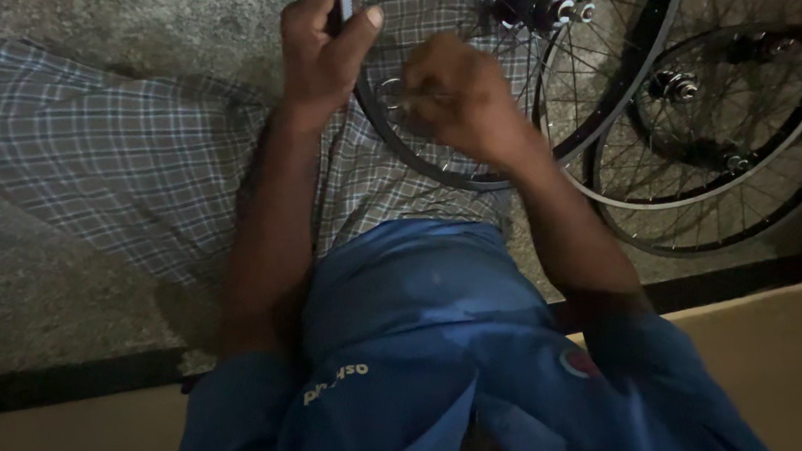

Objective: The person sits on the floor and uses a small metal tool to adjust the spokes of a bicycle wheel. They systematically move around the rim, tightening or loosening individual spokes to true the wheel. A second bicycle wheel is visible nearby.

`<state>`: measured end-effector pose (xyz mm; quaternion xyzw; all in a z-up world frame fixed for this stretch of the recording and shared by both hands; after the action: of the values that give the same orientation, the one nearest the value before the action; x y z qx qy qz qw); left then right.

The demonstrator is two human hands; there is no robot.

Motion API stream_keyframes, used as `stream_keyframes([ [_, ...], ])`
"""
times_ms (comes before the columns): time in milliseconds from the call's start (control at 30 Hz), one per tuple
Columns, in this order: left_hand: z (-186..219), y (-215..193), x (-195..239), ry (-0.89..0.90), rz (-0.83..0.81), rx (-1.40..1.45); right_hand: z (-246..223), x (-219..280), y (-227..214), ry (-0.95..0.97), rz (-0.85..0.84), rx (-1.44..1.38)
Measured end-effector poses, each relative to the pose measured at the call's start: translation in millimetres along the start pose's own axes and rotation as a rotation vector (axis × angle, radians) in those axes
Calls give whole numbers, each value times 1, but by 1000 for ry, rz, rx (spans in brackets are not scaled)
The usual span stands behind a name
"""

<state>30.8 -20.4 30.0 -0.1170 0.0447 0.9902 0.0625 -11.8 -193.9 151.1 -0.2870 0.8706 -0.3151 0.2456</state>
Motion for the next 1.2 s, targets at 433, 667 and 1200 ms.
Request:
stream_keyframes([
  [433, 27, 5, -5, 23, 16, 61, 3, 0, -5, 145, -135, -57],
  [667, 30, 4, -6, 4, 40, 28, -5, -8, 4, 116, -76, 57],
  [1200, 31, 2, -4, 14, 6, 78, -1, -10, 16, 192, 25, 180],
])
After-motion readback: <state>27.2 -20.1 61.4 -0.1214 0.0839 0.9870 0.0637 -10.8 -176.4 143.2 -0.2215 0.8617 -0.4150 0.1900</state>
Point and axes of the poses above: each hand's wrist, its own x-axis away from the middle knuckle, its own y-axis out of the palm, z = x × y, the point moved 3 cm from there along -x, towards the middle knuckle, and after that the axes turned 7 degrees about -y, right-handed, at the moved point
